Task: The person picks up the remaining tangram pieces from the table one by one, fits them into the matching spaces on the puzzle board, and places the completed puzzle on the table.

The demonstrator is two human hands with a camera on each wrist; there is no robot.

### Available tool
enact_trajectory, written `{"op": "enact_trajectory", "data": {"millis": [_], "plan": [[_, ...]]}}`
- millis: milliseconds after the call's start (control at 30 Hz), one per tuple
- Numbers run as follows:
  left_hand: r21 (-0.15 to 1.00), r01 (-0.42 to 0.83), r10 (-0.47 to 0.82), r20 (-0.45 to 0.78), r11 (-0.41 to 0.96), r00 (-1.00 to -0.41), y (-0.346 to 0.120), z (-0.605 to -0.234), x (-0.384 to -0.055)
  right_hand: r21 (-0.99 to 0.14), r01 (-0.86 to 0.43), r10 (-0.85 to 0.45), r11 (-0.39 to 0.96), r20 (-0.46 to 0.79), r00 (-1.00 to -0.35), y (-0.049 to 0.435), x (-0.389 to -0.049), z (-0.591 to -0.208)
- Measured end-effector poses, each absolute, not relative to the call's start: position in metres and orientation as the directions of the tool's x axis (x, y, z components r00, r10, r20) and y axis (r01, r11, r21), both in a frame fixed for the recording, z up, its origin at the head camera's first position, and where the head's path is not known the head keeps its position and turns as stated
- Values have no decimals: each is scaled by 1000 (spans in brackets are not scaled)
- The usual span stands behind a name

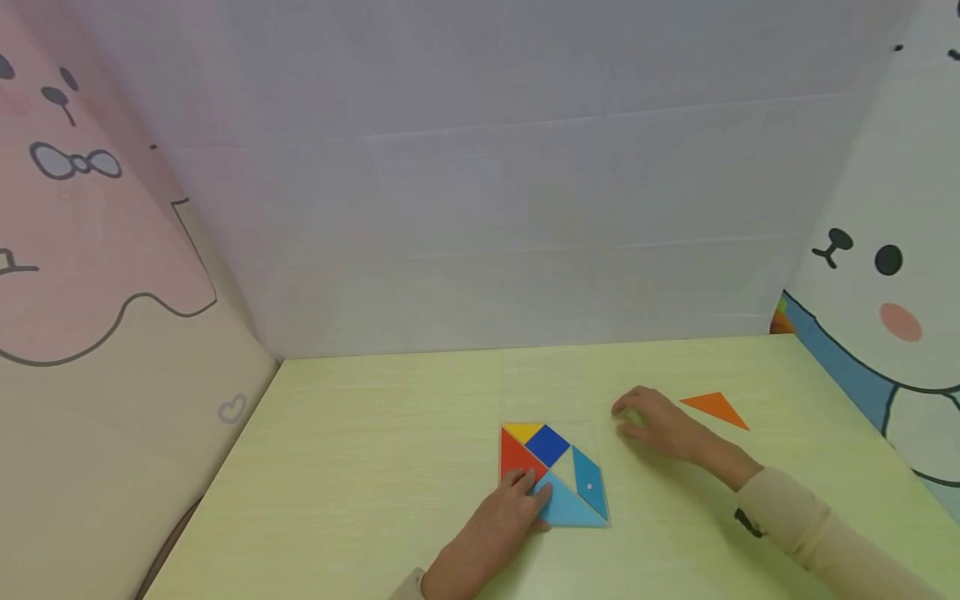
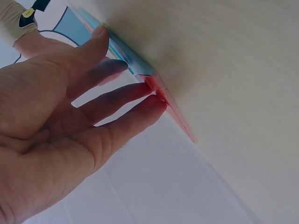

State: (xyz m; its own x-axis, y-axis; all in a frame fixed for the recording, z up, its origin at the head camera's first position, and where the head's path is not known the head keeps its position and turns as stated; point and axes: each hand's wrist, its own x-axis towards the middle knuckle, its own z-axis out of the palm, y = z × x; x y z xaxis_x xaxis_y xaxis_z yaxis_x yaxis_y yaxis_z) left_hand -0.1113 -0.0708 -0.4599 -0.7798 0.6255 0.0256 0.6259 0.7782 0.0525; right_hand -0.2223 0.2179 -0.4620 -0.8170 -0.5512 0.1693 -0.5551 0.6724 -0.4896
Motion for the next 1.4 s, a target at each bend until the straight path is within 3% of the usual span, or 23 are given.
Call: {"op": "enact_trajectory", "data": {"millis": [533,1000,1400], "plan": [[73,611,612,11,789,-791,-71,-459,-109,-494,-519,-533,698,127,-837,231,-220,-460],[90,596,600,-25,798,-799,-70,-459,-110,-444,-577,-591,686,123,-797,237,-218,-454],[115,577,585,-60,809,-809,-69,-457,-110,-437,-519,-541,735,85,-837,239,-218,-454]]}}
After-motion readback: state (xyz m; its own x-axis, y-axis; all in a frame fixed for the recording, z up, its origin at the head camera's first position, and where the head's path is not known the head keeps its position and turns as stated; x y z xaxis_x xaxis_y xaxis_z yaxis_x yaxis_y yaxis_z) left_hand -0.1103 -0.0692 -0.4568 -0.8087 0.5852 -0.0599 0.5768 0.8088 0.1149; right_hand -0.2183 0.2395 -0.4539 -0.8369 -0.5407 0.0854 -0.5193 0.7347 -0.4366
